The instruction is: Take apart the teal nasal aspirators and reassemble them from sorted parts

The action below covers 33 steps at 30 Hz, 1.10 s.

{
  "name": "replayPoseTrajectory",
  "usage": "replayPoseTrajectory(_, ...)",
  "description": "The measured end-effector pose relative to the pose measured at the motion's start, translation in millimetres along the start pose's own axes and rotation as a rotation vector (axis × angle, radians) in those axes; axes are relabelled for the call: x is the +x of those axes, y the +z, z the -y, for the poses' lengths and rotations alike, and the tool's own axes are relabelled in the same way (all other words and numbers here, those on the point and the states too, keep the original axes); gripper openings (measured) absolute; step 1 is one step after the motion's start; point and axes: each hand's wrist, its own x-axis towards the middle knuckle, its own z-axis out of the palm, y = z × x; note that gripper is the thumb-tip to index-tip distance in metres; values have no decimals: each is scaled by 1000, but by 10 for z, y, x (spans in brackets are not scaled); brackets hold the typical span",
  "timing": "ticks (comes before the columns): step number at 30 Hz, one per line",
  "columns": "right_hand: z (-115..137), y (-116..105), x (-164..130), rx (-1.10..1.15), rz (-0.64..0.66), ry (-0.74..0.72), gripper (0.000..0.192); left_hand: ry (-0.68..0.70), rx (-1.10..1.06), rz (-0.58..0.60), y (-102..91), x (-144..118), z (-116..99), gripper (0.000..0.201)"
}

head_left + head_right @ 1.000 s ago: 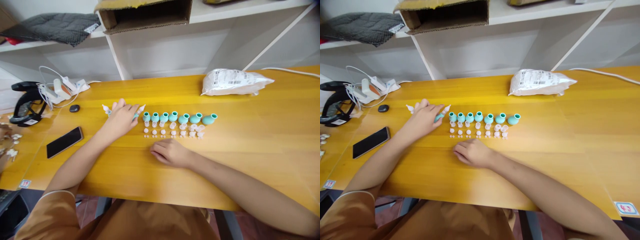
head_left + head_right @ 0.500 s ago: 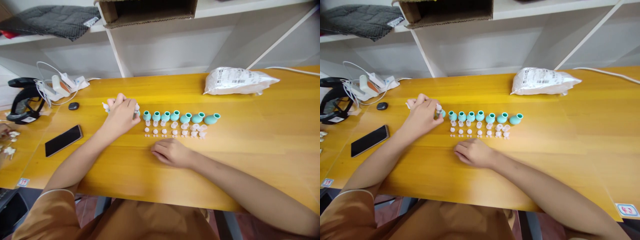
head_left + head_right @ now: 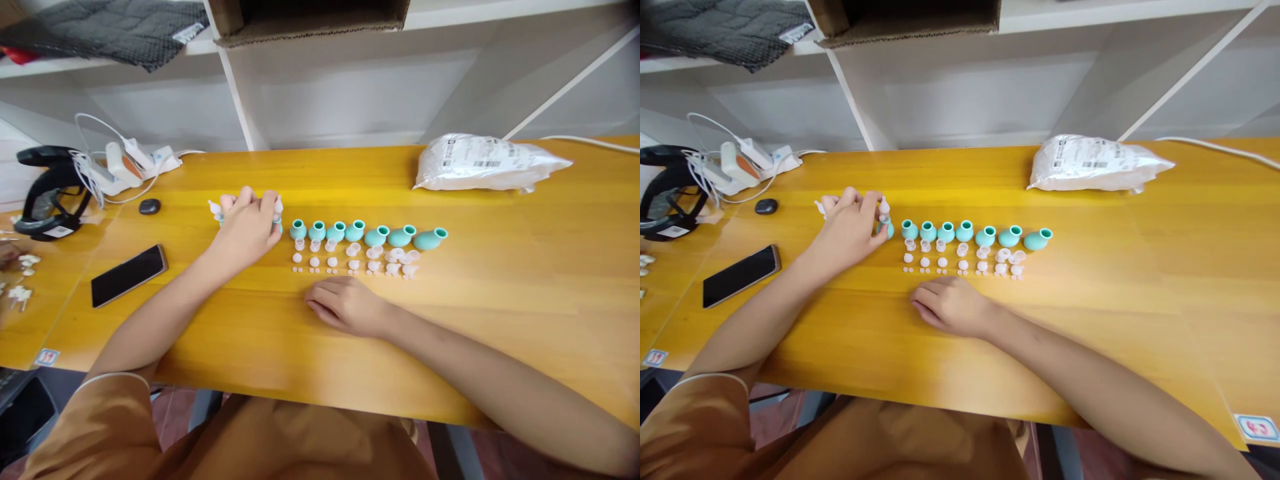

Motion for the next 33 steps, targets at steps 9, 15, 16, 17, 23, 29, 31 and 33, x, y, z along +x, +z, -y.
replayPoseTrajectory(9,11,-10,10,-4,23,11,20,35,10,-3,20,-8,16,51)
replayPoseTrajectory(15,13,-4,15,9,33,18,20,46,51,-30,3,-20,-13,44)
replayPoseTrajectory(16,13,-4,15,12,35,20,20,46,55,-25,-9,-22,-19,43)
replayPoseTrajectory(17,13,-5,16,15,39,20,20,45,59,-18,-20,-25,-23,42)
replayPoseTrajectory(23,22,-10,18,21,42,23,21,41,74,-42,-19,-17,-16,34)
replayPoseTrajectory(29,23,-17,17,27,43,31,21,38,72,-50,-49,-44,-11,34)
replayPoseTrajectory(31,21,-17,17,22,43,32,21,34,87,-55,-96,-90,-24,36)
replayPoseTrajectory(33,19,-14,19,14,35,24,21,23,111,-50,-178,-154,-47,39)
